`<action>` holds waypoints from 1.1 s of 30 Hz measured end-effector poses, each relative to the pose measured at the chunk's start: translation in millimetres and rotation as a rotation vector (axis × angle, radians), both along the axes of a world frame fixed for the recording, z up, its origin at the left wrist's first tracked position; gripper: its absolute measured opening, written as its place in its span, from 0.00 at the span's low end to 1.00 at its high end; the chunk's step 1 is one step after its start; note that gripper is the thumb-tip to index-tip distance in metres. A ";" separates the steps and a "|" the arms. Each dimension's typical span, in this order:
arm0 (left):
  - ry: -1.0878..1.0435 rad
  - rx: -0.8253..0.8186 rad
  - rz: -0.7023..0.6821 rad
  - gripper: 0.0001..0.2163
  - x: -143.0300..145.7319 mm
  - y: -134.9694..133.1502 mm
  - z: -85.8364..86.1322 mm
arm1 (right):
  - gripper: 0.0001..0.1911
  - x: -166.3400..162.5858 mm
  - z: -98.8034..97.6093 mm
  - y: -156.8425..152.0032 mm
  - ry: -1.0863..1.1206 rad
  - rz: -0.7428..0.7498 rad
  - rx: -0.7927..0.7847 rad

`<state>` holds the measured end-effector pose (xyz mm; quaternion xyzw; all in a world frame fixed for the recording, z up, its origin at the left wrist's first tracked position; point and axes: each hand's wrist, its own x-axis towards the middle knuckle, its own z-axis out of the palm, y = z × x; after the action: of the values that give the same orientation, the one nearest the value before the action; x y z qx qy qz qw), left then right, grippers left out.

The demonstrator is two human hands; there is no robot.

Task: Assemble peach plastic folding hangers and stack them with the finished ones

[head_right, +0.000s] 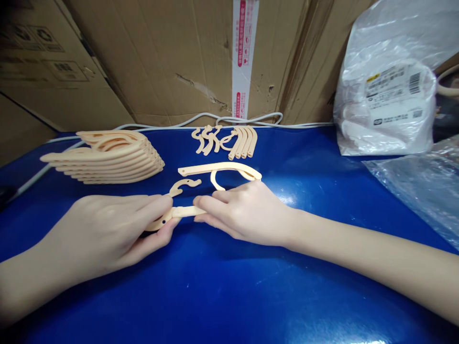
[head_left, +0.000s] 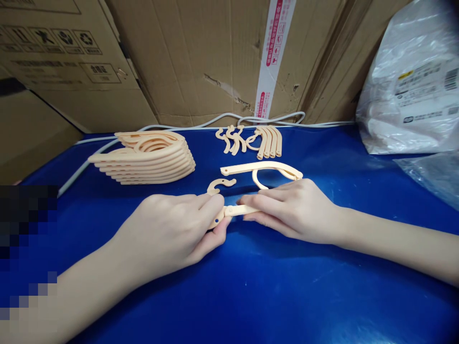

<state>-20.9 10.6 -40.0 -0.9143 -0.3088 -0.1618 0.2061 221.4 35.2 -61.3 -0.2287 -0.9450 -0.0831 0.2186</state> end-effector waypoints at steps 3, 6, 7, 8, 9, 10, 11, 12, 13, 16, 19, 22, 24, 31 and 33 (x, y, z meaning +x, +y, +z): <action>-0.002 -0.001 0.012 0.14 0.6 -2.1 0.5 | 0.17 0.1 0.6 -1.6 0.032 0.004 0.038; -0.008 0.010 0.011 0.14 1.1 -3.1 1.6 | 0.18 1.7 3.3 -2.6 0.049 0.001 0.065; -0.011 0.019 0.012 0.14 0.9 -2.8 2.2 | 0.18 2.3 4.8 -2.4 0.052 -0.006 0.067; -0.012 0.027 0.015 0.14 0.5 -2.0 2.7 | 0.18 3.0 6.7 -2.0 0.059 -0.015 0.064; -0.010 0.036 0.018 0.14 -0.1 -1.0 3.3 | 0.19 3.6 8.7 -1.3 0.070 -0.024 0.058; -0.009 0.048 0.021 0.14 -1.0 0.2 3.9 | 0.19 4.0 10.8 -0.5 0.085 -0.033 0.053; -0.004 0.057 0.026 0.14 -2.0 1.4 4.4 | 0.18 4.3 12.8 0.4 0.104 -0.041 0.050; 0.000 0.066 0.032 0.14 -3.0 2.5 4.9 | 0.17 4.5 14.7 1.3 0.125 -0.047 0.047; 0.005 0.072 0.039 0.14 -4.0 3.4 5.3 | 0.15 4.6 16.3 2.2 0.142 -0.052 0.042; 0.014 0.085 0.053 0.14 -5.8 4.2 6.1 | 0.12 5.1 20.1 5.3 0.166 -0.073 0.032; 0.022 0.096 0.067 0.14 -5.8 3.4 5.8 | 0.13 7.0 23.0 10.2 0.174 -0.121 0.029; 0.024 0.105 0.081 0.14 -5.4 3.2 5.3 | 0.14 10.6 24.9 17.1 0.190 -0.141 0.028; 0.024 0.107 0.083 0.14 -5.0 3.3 5.2 | 0.16 12.9 24.7 21.5 0.184 -0.140 0.014; 0.012 0.108 0.061 0.14 -3.4 1.8 7.7 | 0.20 14.8 14.5 30.4 0.131 -0.160 -0.105; 0.012 0.103 0.057 0.13 -4.8 2.2 8.7 | 0.22 14.6 11.0 32.2 0.117 -0.139 -0.143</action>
<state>-25.7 12.8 -31.3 -0.8943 -0.3248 -0.1659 0.2591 236.0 67.5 -50.2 -0.3129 -0.9161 -0.0171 0.2501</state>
